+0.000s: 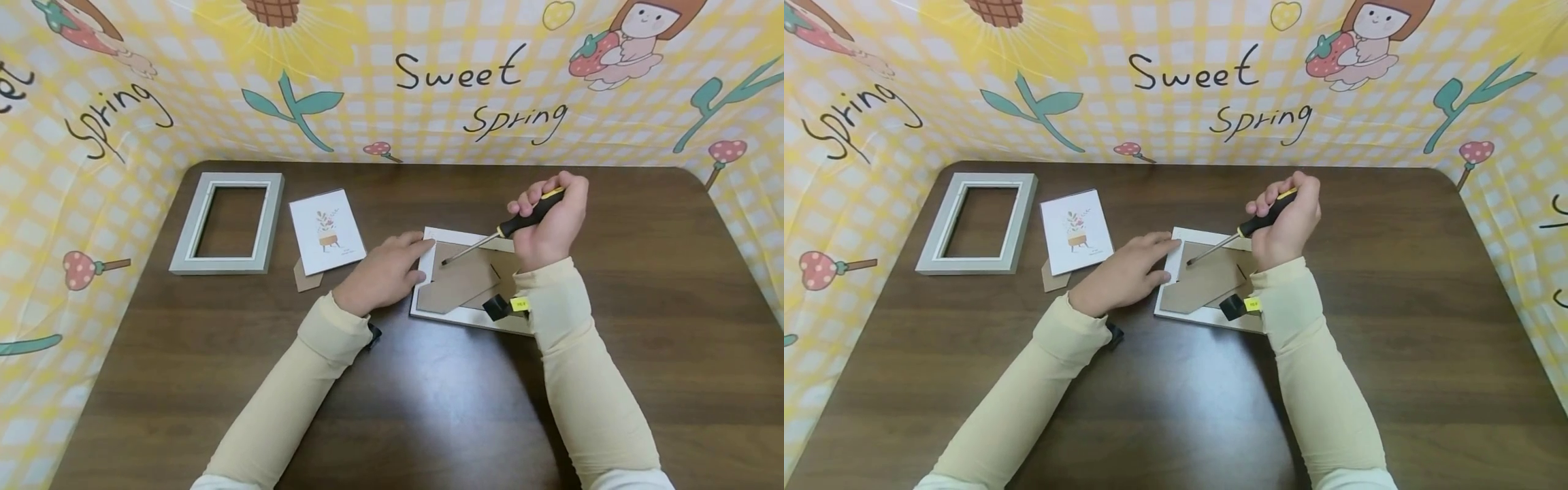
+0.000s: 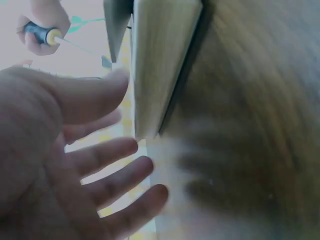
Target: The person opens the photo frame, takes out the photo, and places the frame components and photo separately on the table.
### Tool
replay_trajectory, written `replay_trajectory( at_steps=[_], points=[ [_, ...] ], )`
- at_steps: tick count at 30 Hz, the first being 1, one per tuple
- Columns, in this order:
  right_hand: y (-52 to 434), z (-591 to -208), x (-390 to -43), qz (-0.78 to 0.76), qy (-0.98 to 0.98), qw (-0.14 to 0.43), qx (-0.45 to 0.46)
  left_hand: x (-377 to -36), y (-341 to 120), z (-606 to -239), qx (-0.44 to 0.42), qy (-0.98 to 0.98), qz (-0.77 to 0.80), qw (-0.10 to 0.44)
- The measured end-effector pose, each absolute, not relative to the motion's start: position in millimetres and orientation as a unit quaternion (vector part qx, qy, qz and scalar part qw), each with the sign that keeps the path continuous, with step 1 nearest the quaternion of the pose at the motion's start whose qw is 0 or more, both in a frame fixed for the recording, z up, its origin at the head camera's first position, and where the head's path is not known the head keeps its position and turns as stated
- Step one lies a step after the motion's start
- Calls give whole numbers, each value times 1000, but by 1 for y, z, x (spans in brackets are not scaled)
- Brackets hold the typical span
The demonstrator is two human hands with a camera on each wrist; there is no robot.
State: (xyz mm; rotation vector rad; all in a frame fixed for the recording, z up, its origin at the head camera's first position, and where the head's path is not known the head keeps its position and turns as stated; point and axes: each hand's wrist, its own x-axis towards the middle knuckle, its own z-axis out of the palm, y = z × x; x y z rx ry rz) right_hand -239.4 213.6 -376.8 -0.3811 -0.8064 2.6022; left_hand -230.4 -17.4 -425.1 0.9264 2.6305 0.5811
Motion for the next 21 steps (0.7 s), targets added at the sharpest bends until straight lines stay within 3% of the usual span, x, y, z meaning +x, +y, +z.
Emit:
replay_trajectory(
  at_steps=[9, 16, 21],
  points=[
    [212, -395, -231, 914, -283, 202, -208, -234, -22, -431, 306, 906, 210, 204],
    [212, -407, -219, 924, -255, 192, -212, -235, -27, -429, 290, 897, 230, 241],
    [224, -394, -216, 937, -205, 202, -199, -235, -29, -428, 285, 891, 247, 253]
  ],
)
